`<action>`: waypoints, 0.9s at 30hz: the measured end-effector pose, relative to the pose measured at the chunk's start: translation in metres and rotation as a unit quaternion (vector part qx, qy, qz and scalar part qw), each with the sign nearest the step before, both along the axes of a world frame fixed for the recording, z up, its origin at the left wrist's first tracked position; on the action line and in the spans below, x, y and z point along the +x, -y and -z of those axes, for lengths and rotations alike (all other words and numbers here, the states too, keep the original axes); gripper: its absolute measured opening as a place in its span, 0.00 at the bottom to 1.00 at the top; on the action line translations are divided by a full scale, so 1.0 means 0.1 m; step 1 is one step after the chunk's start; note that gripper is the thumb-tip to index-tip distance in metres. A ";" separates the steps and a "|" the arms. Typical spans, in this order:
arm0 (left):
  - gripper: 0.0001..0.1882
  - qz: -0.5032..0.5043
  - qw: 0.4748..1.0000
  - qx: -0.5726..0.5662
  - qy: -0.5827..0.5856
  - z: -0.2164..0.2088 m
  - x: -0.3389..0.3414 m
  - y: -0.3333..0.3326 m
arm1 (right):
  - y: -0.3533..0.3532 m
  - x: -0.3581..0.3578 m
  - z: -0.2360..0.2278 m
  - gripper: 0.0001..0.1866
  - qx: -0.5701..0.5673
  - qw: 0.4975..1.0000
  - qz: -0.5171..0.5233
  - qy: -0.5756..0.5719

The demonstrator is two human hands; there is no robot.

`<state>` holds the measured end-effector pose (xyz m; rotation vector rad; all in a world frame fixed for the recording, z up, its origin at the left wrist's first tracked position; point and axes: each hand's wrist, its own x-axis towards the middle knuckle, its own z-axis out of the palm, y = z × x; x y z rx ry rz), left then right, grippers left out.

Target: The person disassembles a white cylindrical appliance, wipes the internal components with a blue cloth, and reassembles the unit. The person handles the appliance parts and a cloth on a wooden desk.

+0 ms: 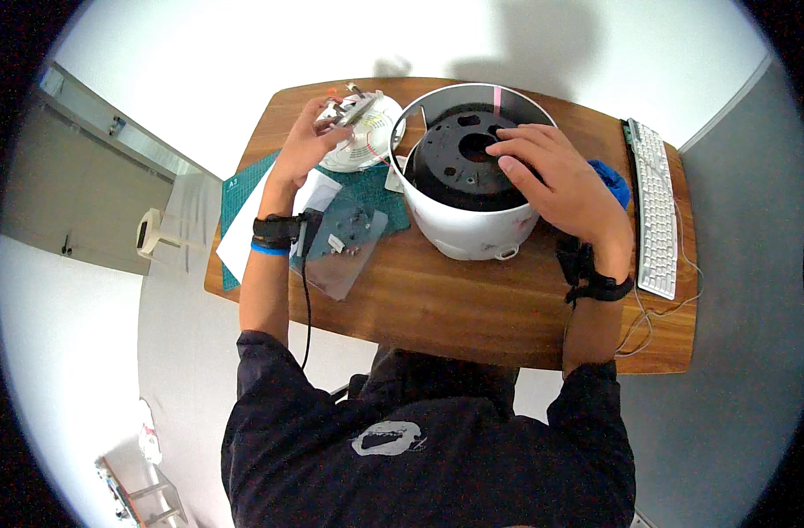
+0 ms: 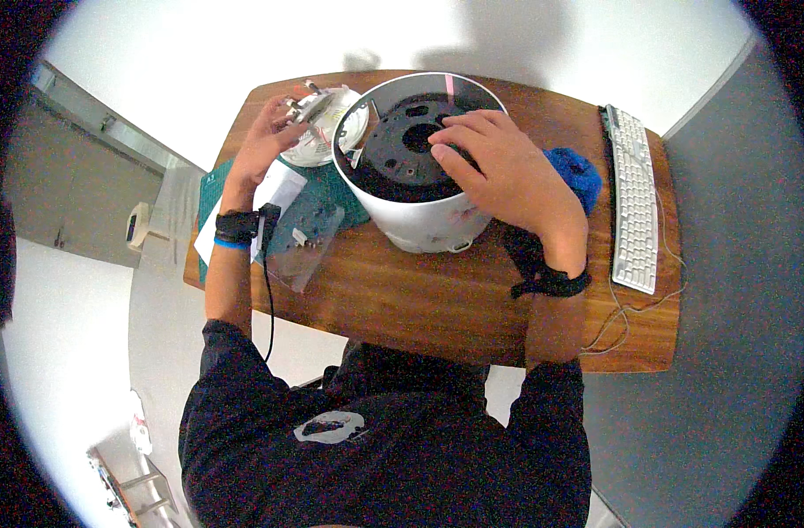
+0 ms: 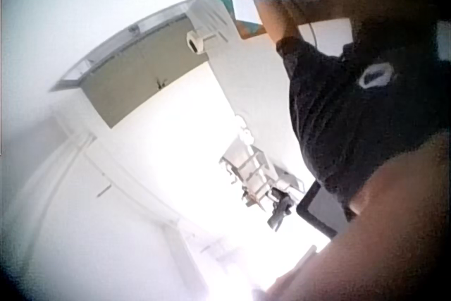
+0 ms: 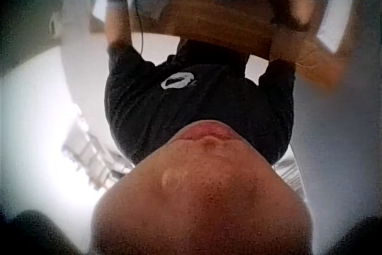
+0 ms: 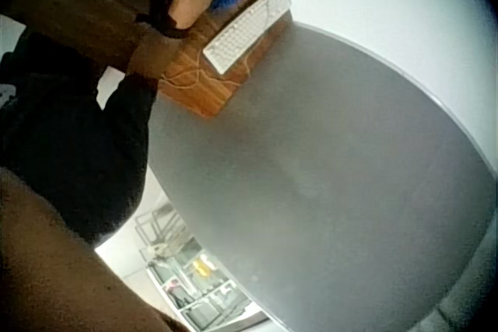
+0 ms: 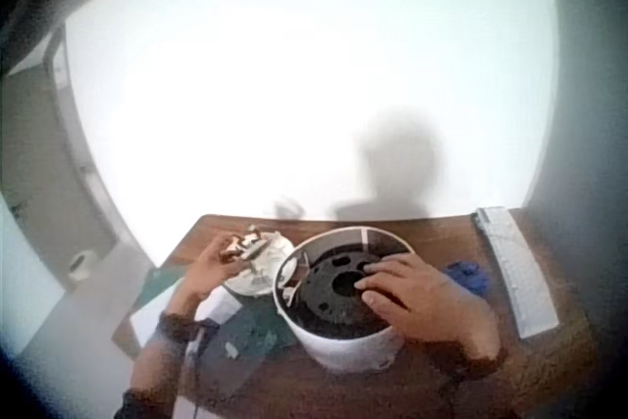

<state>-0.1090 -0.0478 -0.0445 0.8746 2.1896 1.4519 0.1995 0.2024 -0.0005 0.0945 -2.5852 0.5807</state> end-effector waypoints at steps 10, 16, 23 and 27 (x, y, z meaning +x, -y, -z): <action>0.39 0.112 0.970 -0.085 -0.197 0.50 -0.22 -0.07 | -0.01 -0.01 0.00 0.16 0.025 1.000 -0.011 0.005; 0.37 0.122 0.957 -0.104 -0.240 0.57 -0.19 -0.02 | -0.01 -0.01 0.02 0.16 0.021 1.000 -0.005 0.011; 0.26 0.087 0.928 -0.130 -0.337 0.31 0.14 0.32 | -0.03 -0.01 0.02 0.16 0.026 1.000 -0.006 0.013; 0.16 0.166 0.896 -0.250 -0.328 0.06 0.47 0.59 | -0.03 -0.01 -0.02 0.16 0.031 0.999 -0.002 0.039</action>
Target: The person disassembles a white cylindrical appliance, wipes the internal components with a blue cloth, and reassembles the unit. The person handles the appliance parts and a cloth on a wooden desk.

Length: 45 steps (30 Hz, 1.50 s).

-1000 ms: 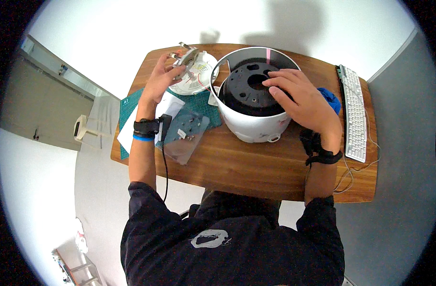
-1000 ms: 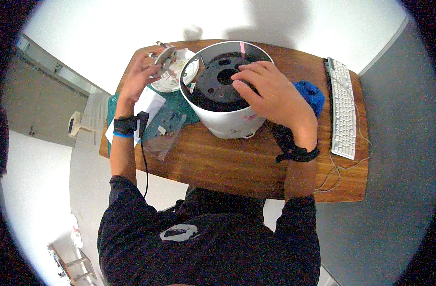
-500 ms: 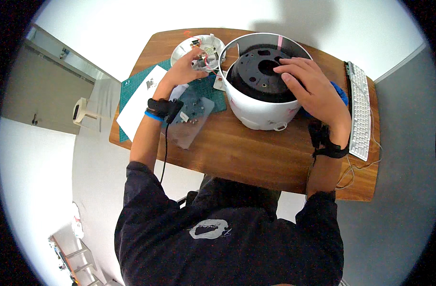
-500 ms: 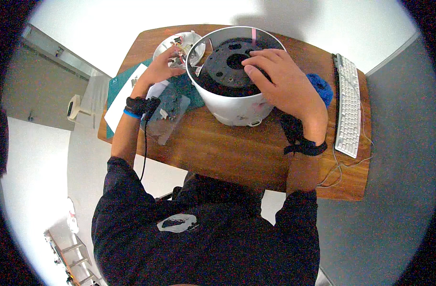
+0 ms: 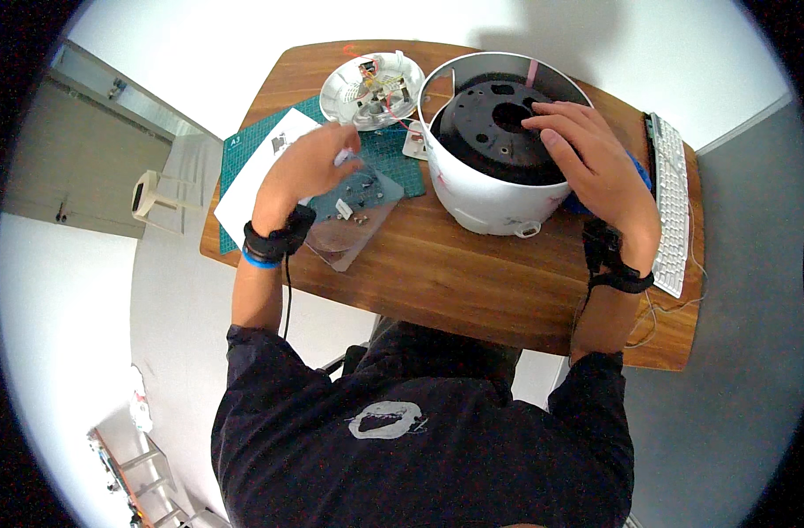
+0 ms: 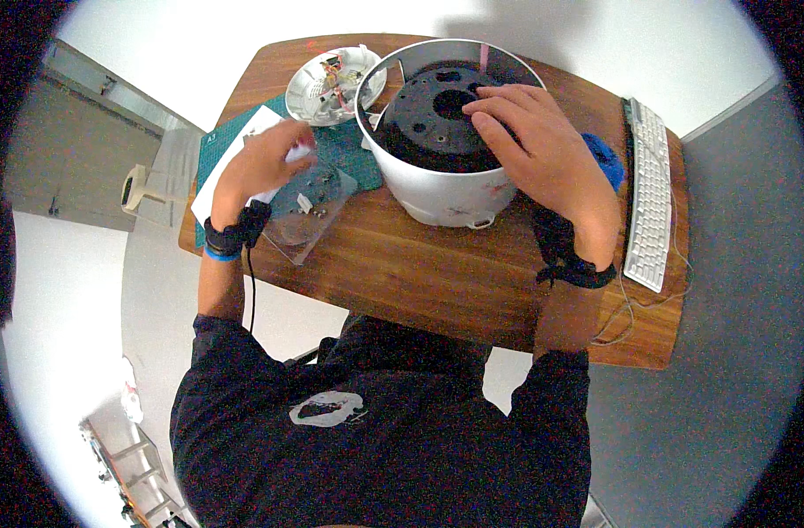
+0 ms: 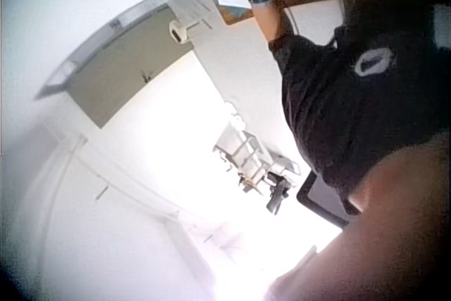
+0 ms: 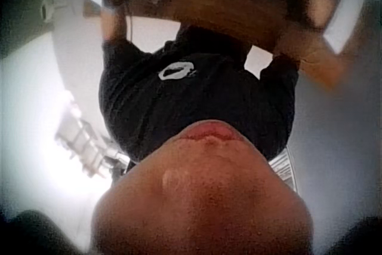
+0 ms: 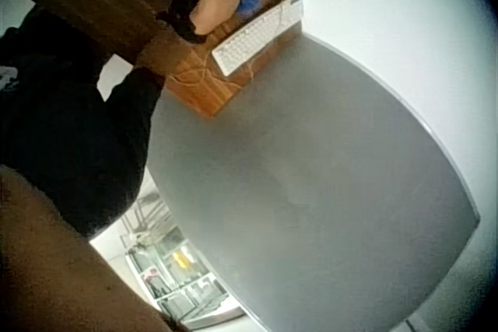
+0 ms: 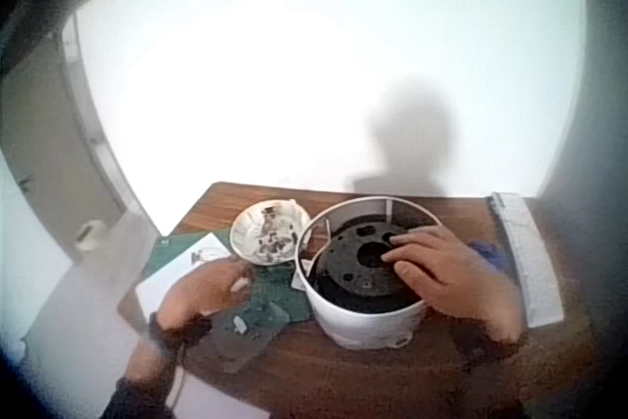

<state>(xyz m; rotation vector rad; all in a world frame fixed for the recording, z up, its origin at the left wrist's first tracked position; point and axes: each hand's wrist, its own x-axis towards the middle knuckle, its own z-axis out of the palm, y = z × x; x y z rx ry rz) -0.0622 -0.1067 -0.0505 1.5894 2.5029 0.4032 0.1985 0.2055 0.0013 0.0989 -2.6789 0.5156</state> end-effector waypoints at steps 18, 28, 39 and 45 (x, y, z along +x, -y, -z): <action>0.03 0.098 0.994 -0.052 -0.003 0.54 0.06 0.10 | 0.06 -0.04 0.00 0.16 0.009 1.000 -0.011 -0.021; 0.07 0.093 0.994 -0.056 -0.028 -0.15 0.36 0.10 | 0.05 0.00 0.03 0.16 0.000 1.000 -0.013 -0.011; 0.32 0.113 0.984 0.114 -0.071 -0.67 0.98 -0.24 | 0.07 0.20 -0.14 0.23 -0.028 0.996 -0.039 0.081; 0.29 0.124 0.989 0.077 -0.018 -0.68 1.08 -0.33 | -0.01 0.28 -0.12 0.25 -0.006 0.997 -0.049 0.066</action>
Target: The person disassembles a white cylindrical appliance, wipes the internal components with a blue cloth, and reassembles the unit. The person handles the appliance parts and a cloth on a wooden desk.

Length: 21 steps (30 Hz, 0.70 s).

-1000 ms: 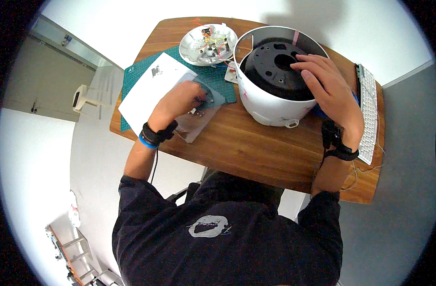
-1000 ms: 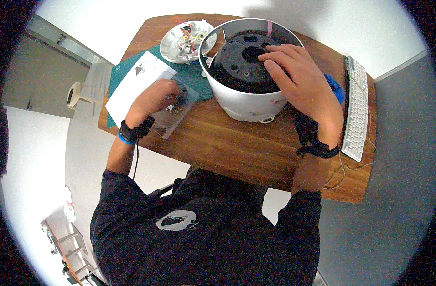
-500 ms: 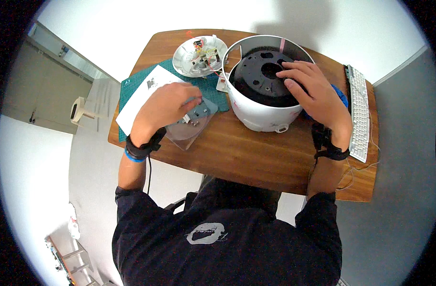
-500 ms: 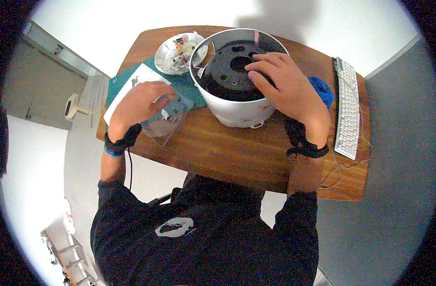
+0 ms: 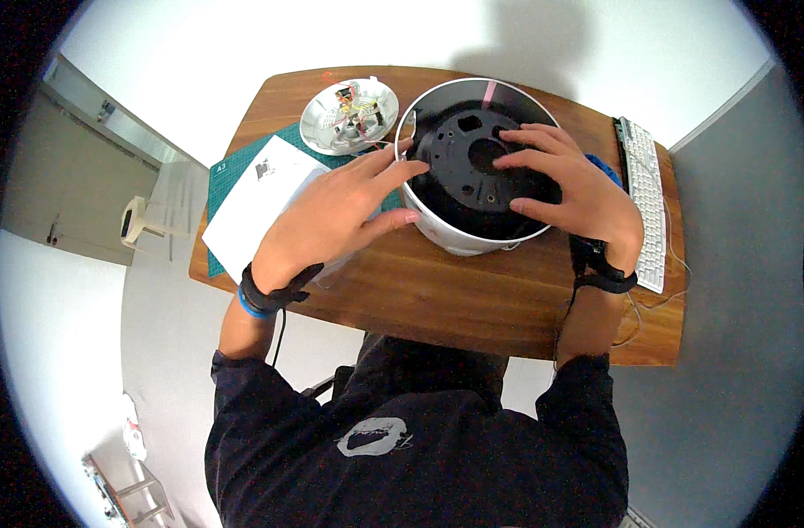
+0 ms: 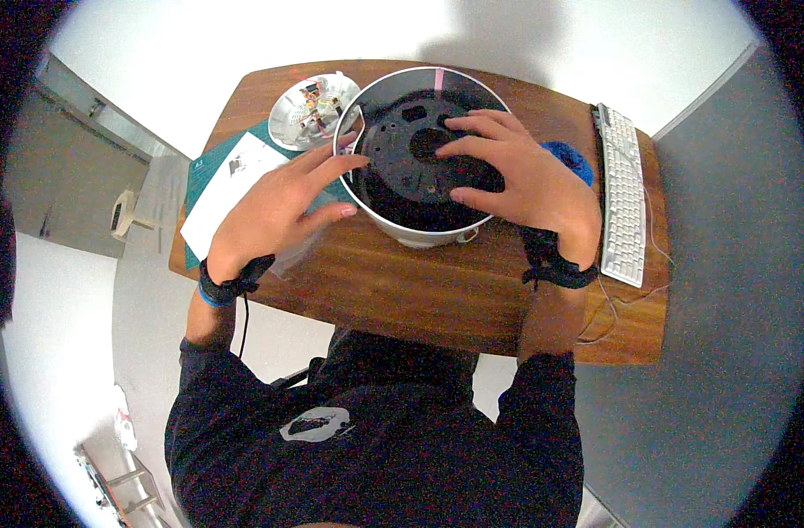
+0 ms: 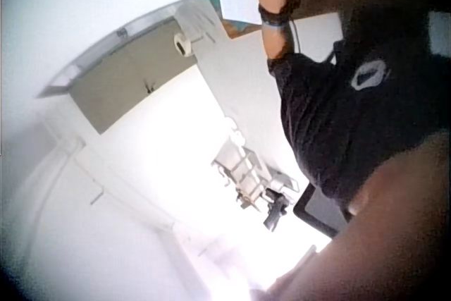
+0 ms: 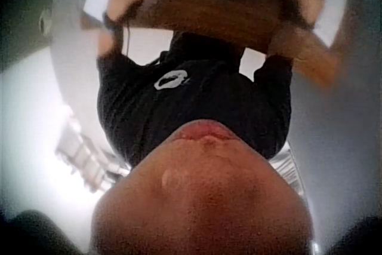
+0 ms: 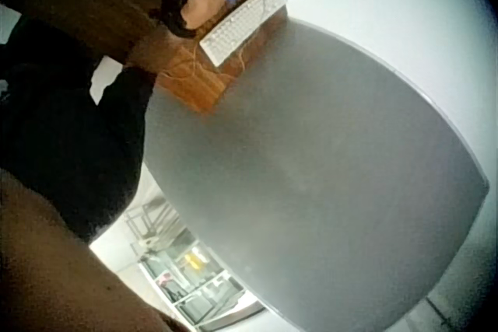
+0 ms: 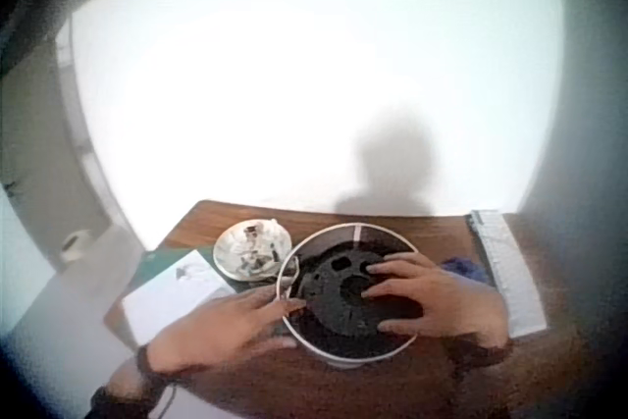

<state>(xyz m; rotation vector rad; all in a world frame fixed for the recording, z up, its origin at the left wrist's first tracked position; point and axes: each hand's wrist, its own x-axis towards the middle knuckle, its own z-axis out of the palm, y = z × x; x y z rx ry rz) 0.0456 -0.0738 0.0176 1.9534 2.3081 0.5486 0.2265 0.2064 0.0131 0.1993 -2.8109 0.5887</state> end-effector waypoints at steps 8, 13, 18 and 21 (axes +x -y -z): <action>0.24 0.001 0.999 0.020 0.028 0.04 0.08 -0.06 | -0.04 0.01 -0.04 0.24 -0.009 1.000 -0.017 0.019; 0.20 -0.023 0.997 0.055 0.054 0.09 0.15 -0.10 | -0.05 0.00 -0.05 0.24 -0.001 1.000 -0.017 0.023; 0.18 0.022 0.988 0.119 0.098 0.16 0.15 -0.13 | -0.09 0.02 -0.01 0.25 0.037 0.999 -0.002 0.008; 0.18 0.034 0.981 0.164 0.098 0.27 0.11 -0.16 | -0.09 0.00 -0.02 0.25 0.028 1.000 -0.006 0.006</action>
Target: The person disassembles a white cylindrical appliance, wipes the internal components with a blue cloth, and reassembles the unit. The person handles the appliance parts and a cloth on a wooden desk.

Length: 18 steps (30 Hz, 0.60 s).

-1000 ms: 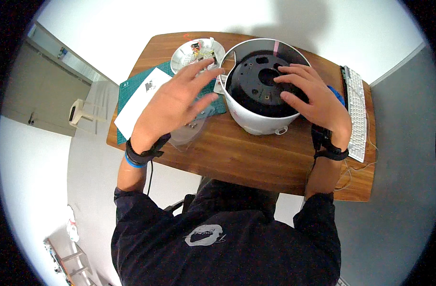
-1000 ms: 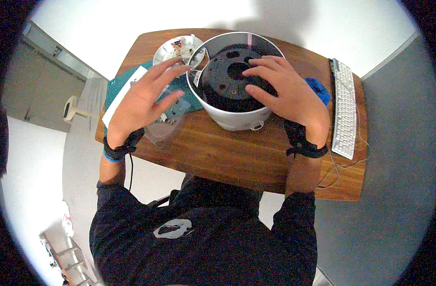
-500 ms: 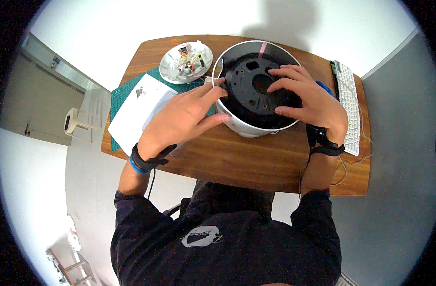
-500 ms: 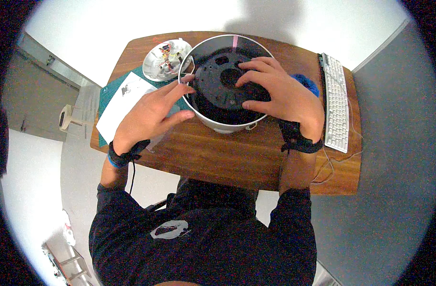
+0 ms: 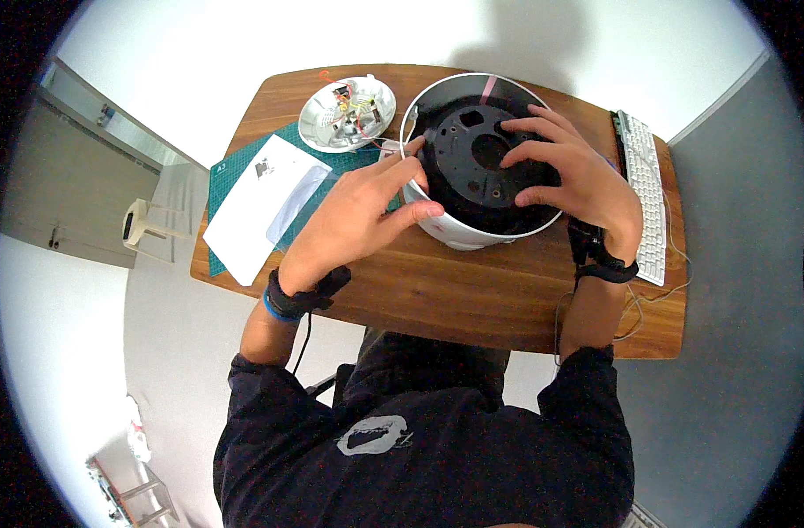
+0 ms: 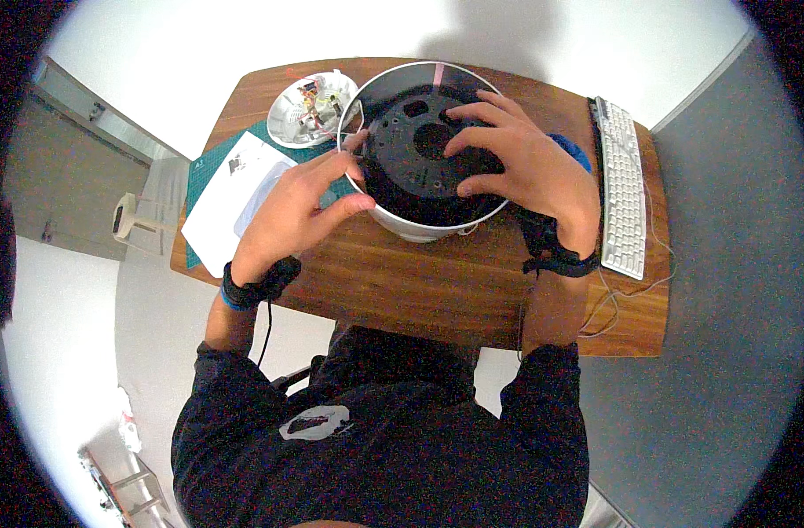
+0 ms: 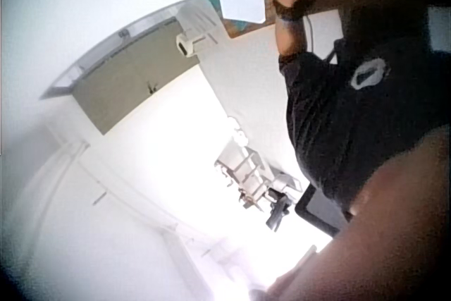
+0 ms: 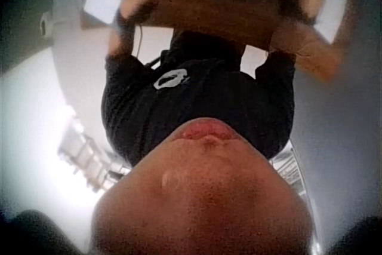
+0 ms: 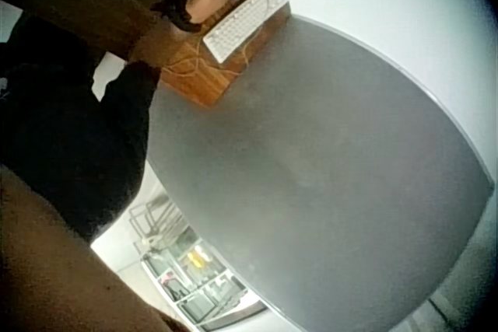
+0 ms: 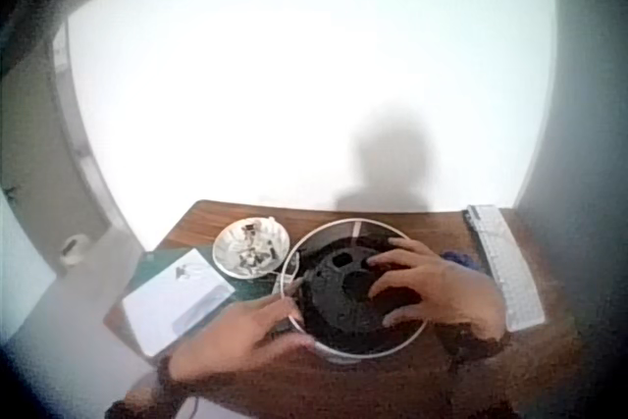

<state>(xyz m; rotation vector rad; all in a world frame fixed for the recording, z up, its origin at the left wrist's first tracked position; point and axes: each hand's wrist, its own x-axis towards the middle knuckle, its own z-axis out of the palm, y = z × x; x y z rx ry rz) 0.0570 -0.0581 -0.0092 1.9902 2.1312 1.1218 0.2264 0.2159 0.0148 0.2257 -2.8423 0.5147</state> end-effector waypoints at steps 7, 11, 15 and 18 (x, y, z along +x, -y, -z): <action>0.15 -0.005 0.998 -0.013 0.057 0.01 0.08 0.00 | 0.06 0.02 0.05 0.24 -0.018 0.999 0.041 -0.023; 0.13 -0.003 0.998 0.009 0.057 0.12 0.04 -0.04 | 0.00 -0.04 0.08 0.27 -0.006 0.996 0.048 -0.078; 0.12 -0.012 0.999 -0.022 0.047 0.13 0.05 0.02 | 0.07 0.00 -0.06 0.30 -0.139 0.978 0.138 -0.068; 0.11 -0.002 0.999 -0.026 0.031 0.12 0.06 0.03 | -0.03 0.03 -0.05 0.35 -0.157 0.961 0.215 -0.077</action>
